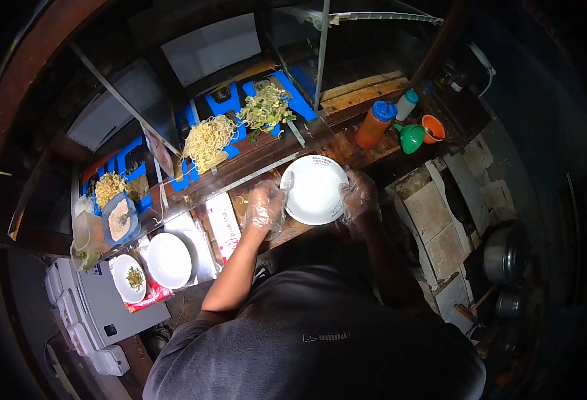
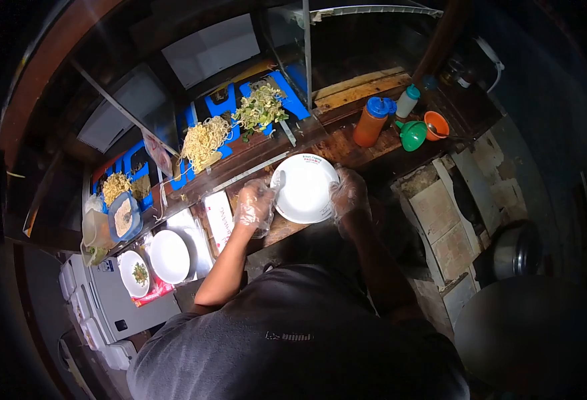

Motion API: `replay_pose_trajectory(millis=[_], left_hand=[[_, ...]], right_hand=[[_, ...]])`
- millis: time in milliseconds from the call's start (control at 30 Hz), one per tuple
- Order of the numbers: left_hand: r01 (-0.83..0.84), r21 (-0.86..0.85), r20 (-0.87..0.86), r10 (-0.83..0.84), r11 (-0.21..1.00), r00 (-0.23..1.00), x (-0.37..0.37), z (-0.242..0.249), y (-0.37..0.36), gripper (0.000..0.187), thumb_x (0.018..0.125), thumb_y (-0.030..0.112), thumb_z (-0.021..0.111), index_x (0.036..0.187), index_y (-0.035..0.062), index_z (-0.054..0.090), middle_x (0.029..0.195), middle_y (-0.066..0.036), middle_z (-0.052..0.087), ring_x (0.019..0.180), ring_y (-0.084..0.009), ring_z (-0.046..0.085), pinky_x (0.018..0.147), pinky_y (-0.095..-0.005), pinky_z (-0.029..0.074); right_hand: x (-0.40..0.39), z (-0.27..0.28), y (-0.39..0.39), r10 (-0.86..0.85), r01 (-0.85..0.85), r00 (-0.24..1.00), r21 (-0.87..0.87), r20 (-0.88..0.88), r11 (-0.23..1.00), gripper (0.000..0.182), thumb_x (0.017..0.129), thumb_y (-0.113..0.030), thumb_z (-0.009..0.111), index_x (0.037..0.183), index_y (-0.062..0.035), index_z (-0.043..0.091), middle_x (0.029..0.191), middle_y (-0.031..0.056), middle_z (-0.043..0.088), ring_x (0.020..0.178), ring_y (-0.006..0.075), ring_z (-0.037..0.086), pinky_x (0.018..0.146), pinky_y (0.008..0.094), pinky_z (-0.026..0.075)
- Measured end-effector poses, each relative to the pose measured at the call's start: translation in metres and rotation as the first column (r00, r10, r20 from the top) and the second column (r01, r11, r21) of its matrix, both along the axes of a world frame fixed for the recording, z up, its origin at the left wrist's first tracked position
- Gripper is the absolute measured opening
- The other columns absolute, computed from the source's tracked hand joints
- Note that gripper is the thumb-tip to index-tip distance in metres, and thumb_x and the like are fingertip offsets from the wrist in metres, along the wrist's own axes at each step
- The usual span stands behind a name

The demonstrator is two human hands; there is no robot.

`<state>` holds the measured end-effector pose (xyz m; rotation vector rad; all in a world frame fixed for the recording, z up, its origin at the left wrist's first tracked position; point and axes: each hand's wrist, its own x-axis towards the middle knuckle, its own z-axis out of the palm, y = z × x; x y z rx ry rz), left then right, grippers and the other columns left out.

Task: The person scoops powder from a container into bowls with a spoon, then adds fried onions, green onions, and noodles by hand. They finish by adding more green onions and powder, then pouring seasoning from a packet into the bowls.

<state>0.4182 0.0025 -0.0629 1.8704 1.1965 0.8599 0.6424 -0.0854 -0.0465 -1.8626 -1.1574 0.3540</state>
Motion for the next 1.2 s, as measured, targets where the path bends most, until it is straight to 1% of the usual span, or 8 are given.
replay_pose_trajectory(millis=[200, 267, 600, 700, 800, 867, 1133, 1200], left_hand=[[-0.106, -0.006, 0.038, 0.107, 0.994, 0.994, -0.064, 0.033, -0.019, 0.029, 0.08, 0.011, 0.065, 0.105, -0.0024, 0.068, 0.075, -0.015, 0.069, 0.068, -0.0175, 0.065, 0.064, -0.0336, 0.052], [-0.167, -0.119, -0.026, 0.165, 0.979, 0.986, -0.091, 0.034, -0.032, 0.033, 0.078, 0.013, 0.063, 0.108, -0.0002, 0.068, 0.091, -0.024, 0.069, 0.084, -0.0335, 0.069, 0.076, -0.0381, 0.053], [-0.412, -0.097, -0.216, 0.385, 0.906, 0.897, -0.191, 0.021, -0.056, 0.027, 0.08, 0.012, 0.065, 0.104, -0.0018, 0.066, 0.096, -0.028, 0.066, 0.092, -0.0449, 0.063, 0.079, -0.0461, 0.051], [-0.392, 0.085, -0.403, 0.392, 0.916, 0.827, -0.209, 0.005, -0.052, 0.025, 0.084, 0.016, 0.063, 0.101, -0.0028, 0.066, 0.092, -0.027, 0.066, 0.088, -0.0436, 0.064, 0.076, -0.0473, 0.051], [-0.358, -0.035, -0.577, 0.273, 0.933, 0.769, -0.22, -0.009, -0.044, 0.026, 0.085, 0.019, 0.061, 0.099, -0.0019, 0.066, 0.093, -0.027, 0.066, 0.089, -0.0435, 0.064, 0.076, -0.0469, 0.051], [-0.358, -0.038, -0.576, 0.272, 0.933, 0.771, -0.221, -0.01, -0.044, 0.027, 0.086, 0.022, 0.061, 0.098, -0.0017, 0.066, 0.094, -0.027, 0.066, 0.09, -0.0435, 0.063, 0.077, -0.0468, 0.051], [-0.326, -0.059, -0.541, 0.245, 0.943, 0.805, -0.222, 0.007, -0.041, 0.025, 0.084, 0.017, 0.063, 0.1, -0.002, 0.067, 0.097, -0.027, 0.066, 0.092, -0.0414, 0.065, 0.08, -0.0459, 0.053], [-0.342, -0.08, -0.546, 0.245, 0.936, 0.801, -0.222, 0.007, -0.039, 0.026, 0.084, 0.018, 0.063, 0.1, -0.002, 0.067, 0.097, -0.027, 0.067, 0.092, -0.0412, 0.066, 0.08, -0.0458, 0.053]], right_hand=[[-0.057, 0.028, 0.001, 0.145, -0.147, 0.986, -0.027, -0.077, 0.989, 0.023, 0.083, 0.001, 0.06, 0.106, 0.0012, 0.063, 0.095, 0.0158, 0.069, 0.09, 0.0238, 0.067, 0.081, 0.0334, 0.051], [-0.075, 0.017, 0.002, 0.203, -0.203, 0.979, -0.021, -0.01, 0.979, 0.024, 0.083, 0.001, 0.059, 0.107, 0.0007, 0.063, 0.096, 0.0162, 0.068, 0.09, 0.0244, 0.067, 0.082, 0.0338, 0.051], [-0.171, -0.026, 0.044, 0.498, -0.517, 0.856, -0.191, -0.14, 0.834, 0.031, 0.083, -0.005, 0.062, 0.114, -0.0006, 0.062, 0.1, 0.0181, 0.069, 0.095, 0.0283, 0.068, 0.084, 0.036, 0.05], [-0.187, -0.025, 0.055, 0.545, -0.559, 0.829, -0.215, -0.124, 0.801, 0.03, 0.082, -0.004, 0.061, 0.111, -0.0006, 0.062, 0.099, 0.0186, 0.069, 0.094, 0.029, 0.067, 0.084, 0.036, 0.05], [-0.197, -0.039, 0.061, 0.569, -0.588, 0.807, -0.142, -0.157, 0.796, 0.027, 0.081, -0.005, 0.061, 0.108, -0.0004, 0.062, 0.101, 0.0207, 0.067, 0.096, 0.0342, 0.065, 0.085, 0.039, 0.05], [-0.198, -0.042, 0.064, 0.564, -0.586, 0.805, -0.101, -0.183, 0.804, 0.025, 0.081, -0.005, 0.06, 0.105, -0.0004, 0.062, 0.103, 0.0226, 0.065, 0.099, 0.039, 0.062, 0.087, 0.0419, 0.049], [-0.198, -0.043, 0.066, 0.563, -0.594, 0.804, -0.218, -0.192, 0.774, 0.045, 0.083, -0.007, 0.066, 0.126, 0.0013, 0.056, 0.108, 0.0182, 0.068, 0.094, 0.0249, 0.068, 0.084, 0.0349, 0.052], [-0.195, -0.048, 0.067, 0.524, -0.585, 0.805, -0.225, -0.276, 0.779, 0.039, 0.083, -0.01, 0.065, 0.12, 0.0003, 0.059, 0.107, 0.0197, 0.067, 0.097, 0.0296, 0.066, 0.086, 0.0362, 0.051]])
